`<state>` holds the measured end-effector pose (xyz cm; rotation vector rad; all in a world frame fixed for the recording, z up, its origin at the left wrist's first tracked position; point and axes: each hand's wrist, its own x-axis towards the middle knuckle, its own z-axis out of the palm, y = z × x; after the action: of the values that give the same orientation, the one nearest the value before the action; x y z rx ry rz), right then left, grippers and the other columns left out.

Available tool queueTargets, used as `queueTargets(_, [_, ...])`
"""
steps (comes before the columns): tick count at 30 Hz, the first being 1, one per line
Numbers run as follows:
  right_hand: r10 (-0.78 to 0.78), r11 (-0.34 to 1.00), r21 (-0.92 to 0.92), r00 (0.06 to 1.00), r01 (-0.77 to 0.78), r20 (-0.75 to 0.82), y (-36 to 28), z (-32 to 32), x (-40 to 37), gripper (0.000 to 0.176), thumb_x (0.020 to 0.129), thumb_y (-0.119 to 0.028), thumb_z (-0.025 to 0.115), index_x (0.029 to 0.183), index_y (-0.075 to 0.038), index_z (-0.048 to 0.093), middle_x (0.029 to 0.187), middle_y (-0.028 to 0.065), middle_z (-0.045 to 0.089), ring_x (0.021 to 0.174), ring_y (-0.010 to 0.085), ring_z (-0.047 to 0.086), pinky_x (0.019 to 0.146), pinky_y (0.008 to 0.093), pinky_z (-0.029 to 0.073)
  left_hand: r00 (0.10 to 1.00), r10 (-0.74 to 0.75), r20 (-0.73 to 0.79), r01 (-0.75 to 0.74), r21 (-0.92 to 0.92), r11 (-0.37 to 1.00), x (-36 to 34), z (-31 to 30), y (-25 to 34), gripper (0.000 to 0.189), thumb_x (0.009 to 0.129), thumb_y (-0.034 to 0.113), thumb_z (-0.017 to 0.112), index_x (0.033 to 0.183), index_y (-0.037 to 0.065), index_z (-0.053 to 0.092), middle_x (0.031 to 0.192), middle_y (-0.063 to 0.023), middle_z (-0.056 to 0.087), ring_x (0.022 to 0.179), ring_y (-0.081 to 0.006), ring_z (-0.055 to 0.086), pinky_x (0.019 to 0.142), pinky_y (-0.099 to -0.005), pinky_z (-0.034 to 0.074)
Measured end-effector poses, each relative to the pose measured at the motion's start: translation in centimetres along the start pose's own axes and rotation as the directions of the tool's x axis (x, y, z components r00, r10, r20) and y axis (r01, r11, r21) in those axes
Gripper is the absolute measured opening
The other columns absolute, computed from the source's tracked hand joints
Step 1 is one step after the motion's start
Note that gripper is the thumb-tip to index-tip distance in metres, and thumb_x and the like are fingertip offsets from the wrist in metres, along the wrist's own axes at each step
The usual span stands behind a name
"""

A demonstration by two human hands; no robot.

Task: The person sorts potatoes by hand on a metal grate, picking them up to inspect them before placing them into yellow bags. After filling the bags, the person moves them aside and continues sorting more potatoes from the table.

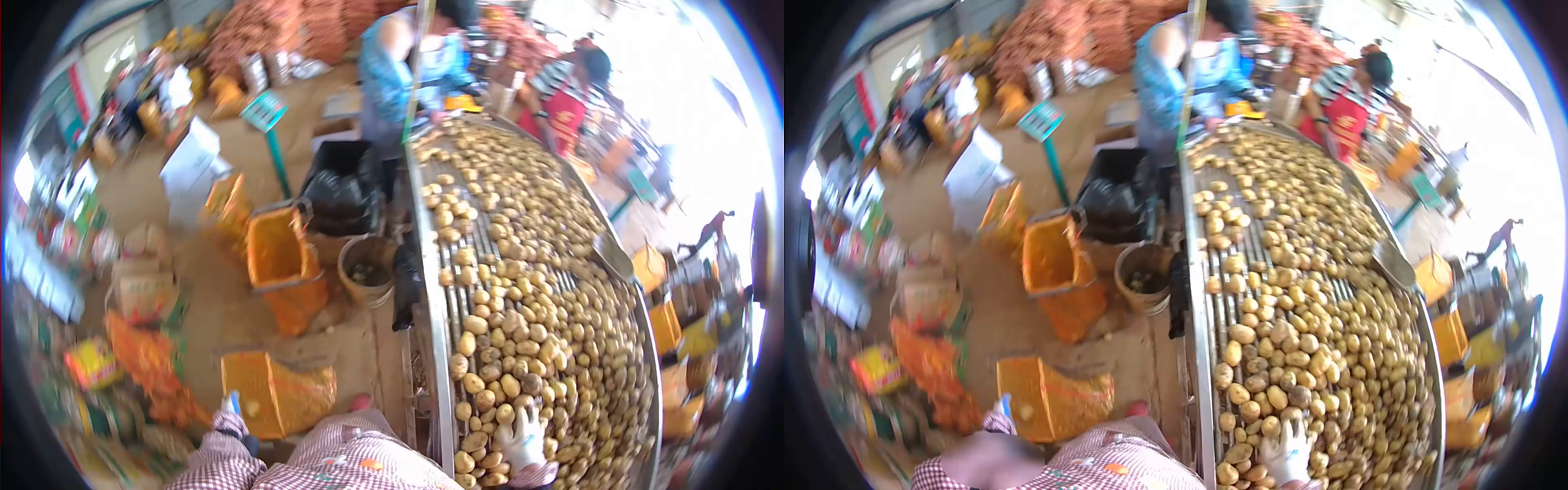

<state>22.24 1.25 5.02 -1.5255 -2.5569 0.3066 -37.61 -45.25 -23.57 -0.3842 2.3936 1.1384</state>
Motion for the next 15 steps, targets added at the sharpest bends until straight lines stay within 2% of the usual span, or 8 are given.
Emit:
queueTargets(1, [0.102, 0.981, 0.154, 0.987, -0.12, 0.123, -1.6, -4.0, 1.6, 0.054, 0.086, -0.023, 0.07, 0.131, 0.004, 0.057, 0.139, 0.0361, 0.051, 0.125, 0.0512, 0.054, 0.106, 0.0549, 0.046, 0.997, -0.075, -0.029, 0.077, 0.071, 0.994, -1.1, 1.3, 3.1, 0.056, 0.096, 0.045, 0.06, 0.131, 0.002, 0.065, 0.125, -0.0137, 0.068, 0.108, -0.0296, 0.063, 0.093, -0.0463, 0.051])
queueTargets(3, [-0.023, 0.963, 0.26, 0.984, 0.07, -0.179, -2.4, -9.0, 3.2, 0.049, 0.088, -0.014, 0.072, 0.131, 0.005, 0.057, 0.146, 0.0383, 0.046, 0.133, 0.0508, 0.05, 0.109, 0.0495, 0.044, 0.99, -0.037, 0.137, 0.031, 0.046, 0.998, -5.5, 5.3, 10.8, 0.058, 0.094, 0.046, 0.063, 0.132, 0.002, 0.064, 0.129, -0.0136, 0.066, 0.114, -0.0293, 0.06, 0.094, -0.0472, 0.051])
queueTargets(5, [-0.119, 0.953, 0.195, 0.88, 0.231, -0.46, -3.9, -14.8, 4.2, 0.055, 0.086, 0.0, 0.069, 0.138, 0.006, 0.052, 0.15, 0.0364, 0.044, 0.137, 0.0493, 0.048, 0.113, 0.0487, 0.041, 0.849, 0.256, 0.462, -0.348, 0.125, 0.929, -10.2, 8.7, 18.3, 0.058, 0.093, 0.044, 0.067, 0.134, 0.004, 0.062, 0.132, -0.0131, 0.064, 0.121, -0.0278, 0.057, 0.096, -0.0472, 0.05])
queueTargets(7, [-0.105, 0.92, 0.285, 0.869, 0.27, -0.483, -5.7, -21.4, 3.9, 0.062, 0.087, 0.006, 0.064, 0.145, 0.009, 0.044, 0.153, 0.0337, 0.04, 0.144, 0.0455, 0.041, 0.116, 0.0469, 0.039, 0.748, 0.28, 0.602, -0.35, 0.0, 0.937, -13.1, 13.4, 23.0, 0.048, 0.101, 0.028, 0.062, 0.144, 0.01, 0.051, 0.147, -0.0094, 0.051, 0.137, -0.0264, 0.045, 0.102, -0.0528, 0.05])
queueTargets(10, [-0.2, 0.735, 0.39, 0.727, 0.555, -0.657, -9.2, -28.8, 1.8, 0.072, 0.08, 0.01, 0.053, 0.151, 0.007, 0.04, 0.154, 0.0238, 0.046, 0.145, 0.0341, 0.044, 0.121, 0.0448, 0.035, 0.625, 0.36, 0.693, -0.417, -0.093, 0.904, -18.8, 19.6, 28.5, 0.049, 0.098, 0.027, 0.068, 0.141, 0.008, 0.055, 0.139, -0.008, 0.058, 0.128, -0.0234, 0.053, 0.102, -0.0441, 0.05])
queueTargets(12, [-0.036, 0.751, 0.447, 0.706, 0.486, -0.707, -10.7, -31.6, -0.2, 0.069, 0.084, 0.006, 0.054, 0.151, 0.01, 0.038, 0.153, 0.026, 0.047, 0.145, 0.035, 0.044, 0.122, 0.0467, 0.033, 0.55, 0.347, 0.76, -0.401, -0.124, 0.908, -26.5, 20.7, 31.8, 0.05, 0.098, 0.024, 0.071, 0.141, 0.003, 0.055, 0.135, -0.0102, 0.06, 0.125, -0.0222, 0.056, 0.104, -0.0372, 0.049])
queueTargets(13, [-0.225, 0.745, 0.239, 0.572, 0.622, -0.789, -9.5, -33.1, -0.4, 0.065, 0.088, 0.0, 0.056, 0.149, 0.011, 0.039, 0.152, 0.0274, 0.048, 0.144, 0.0354, 0.045, 0.121, 0.0466, 0.033, 0.509, 0.336, 0.792, -0.41, -0.121, 0.904, -28.5, 21.4, 32.5, 0.05, 0.099, 0.022, 0.07, 0.141, 0.002, 0.054, 0.136, -0.0109, 0.06, 0.125, -0.0211, 0.056, 0.105, -0.0347, 0.048])
queueTargets(15, [-0.143, 0.788, 0.249, 0.561, 0.563, -0.815, -7.6, -32.1, -1.8, 0.064, 0.088, 0.0, 0.056, 0.149, 0.011, 0.039, 0.152, 0.0271, 0.048, 0.143, 0.0353, 0.046, 0.121, 0.0465, 0.033, 0.354, 0.417, 0.837, -0.61, -0.132, 0.782, -27.6, 24.0, 31.3, 0.047, 0.101, 0.018, 0.068, 0.141, 0.001, 0.053, 0.136, -0.0117, 0.06, 0.125, -0.0213, 0.056, 0.106, -0.0329, 0.048])
